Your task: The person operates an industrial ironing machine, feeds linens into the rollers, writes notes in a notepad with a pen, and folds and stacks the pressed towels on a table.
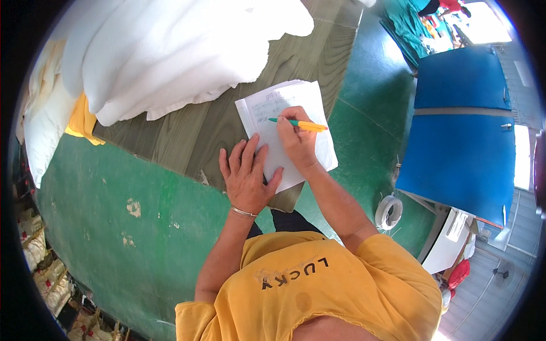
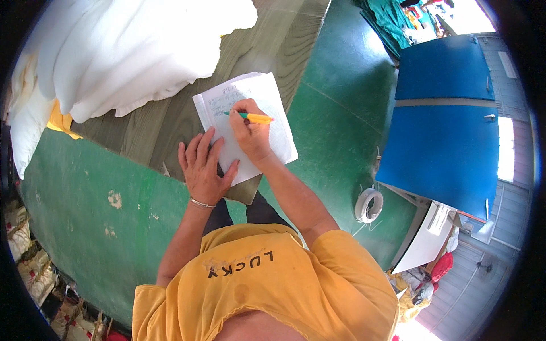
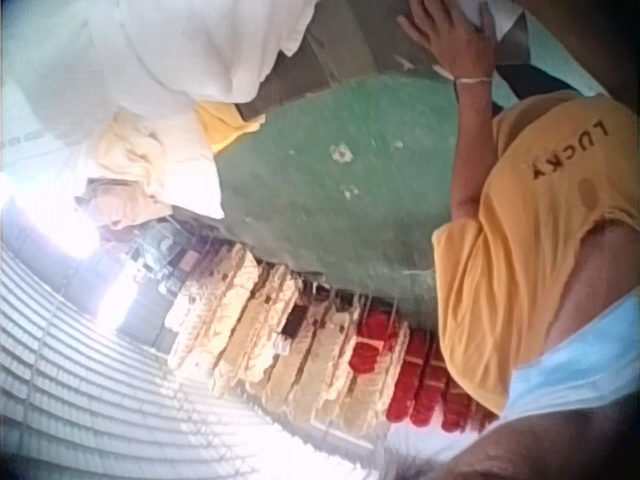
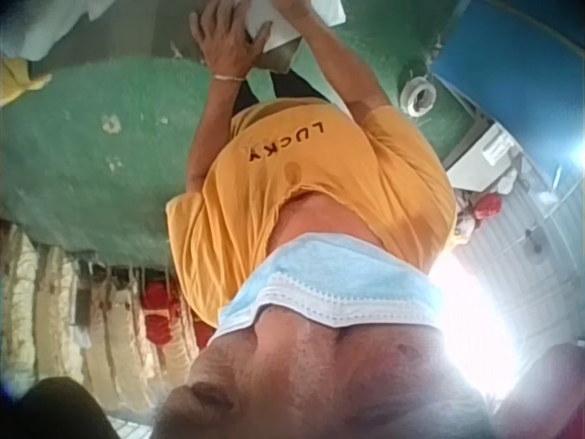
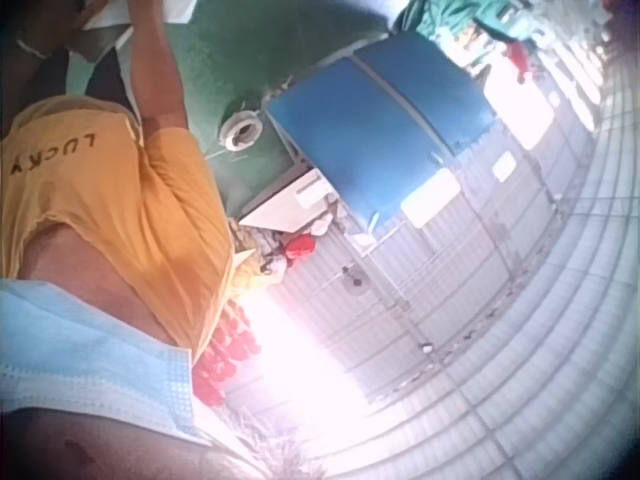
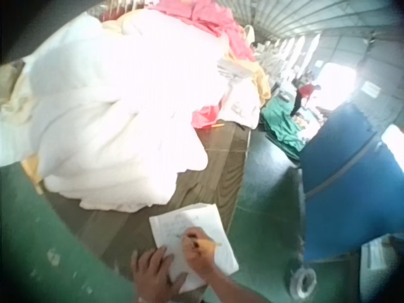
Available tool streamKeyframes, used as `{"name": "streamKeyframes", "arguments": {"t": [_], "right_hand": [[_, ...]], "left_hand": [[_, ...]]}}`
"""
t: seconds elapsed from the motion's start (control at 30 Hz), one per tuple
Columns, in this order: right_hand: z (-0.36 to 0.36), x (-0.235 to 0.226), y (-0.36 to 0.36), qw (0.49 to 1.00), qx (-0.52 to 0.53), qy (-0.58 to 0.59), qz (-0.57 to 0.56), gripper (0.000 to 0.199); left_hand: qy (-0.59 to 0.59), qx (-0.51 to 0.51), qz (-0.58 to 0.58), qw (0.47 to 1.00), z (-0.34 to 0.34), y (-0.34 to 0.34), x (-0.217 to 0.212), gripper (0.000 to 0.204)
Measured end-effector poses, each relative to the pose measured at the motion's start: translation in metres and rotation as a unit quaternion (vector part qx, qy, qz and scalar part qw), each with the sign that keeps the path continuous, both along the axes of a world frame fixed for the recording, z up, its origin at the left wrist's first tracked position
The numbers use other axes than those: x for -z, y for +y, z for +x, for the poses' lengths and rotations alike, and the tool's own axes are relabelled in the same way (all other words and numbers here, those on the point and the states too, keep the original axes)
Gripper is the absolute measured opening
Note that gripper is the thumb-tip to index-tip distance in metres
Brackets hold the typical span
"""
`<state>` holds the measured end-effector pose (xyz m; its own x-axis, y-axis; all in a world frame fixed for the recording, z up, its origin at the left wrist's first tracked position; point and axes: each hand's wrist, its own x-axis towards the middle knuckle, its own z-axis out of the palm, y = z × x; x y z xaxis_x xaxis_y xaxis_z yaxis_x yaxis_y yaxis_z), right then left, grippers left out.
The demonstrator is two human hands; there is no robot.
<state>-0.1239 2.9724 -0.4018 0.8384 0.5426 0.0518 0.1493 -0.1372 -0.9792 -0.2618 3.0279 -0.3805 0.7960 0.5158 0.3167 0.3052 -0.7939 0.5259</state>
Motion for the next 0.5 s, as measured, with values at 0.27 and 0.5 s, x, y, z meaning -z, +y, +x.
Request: {"name": "streamKeyframes", "arguments": {"t": [0.27, 0.5], "right_hand": [[-0.011, 0.005, -0.009, 0.998, -0.028, -0.042, 0.027, 0.01], [-0.013, -0.015, -0.023, 0.997, 0.0, -0.077, 0.003, 0.007]], "left_hand": [[0.028, -0.002, 0.042, 0.999, -0.013, -0.004, 0.004, 0.044], [0.041, 0.021, 0.081, 0.996, -0.013, -0.018, 0.004, 0.041]]}}
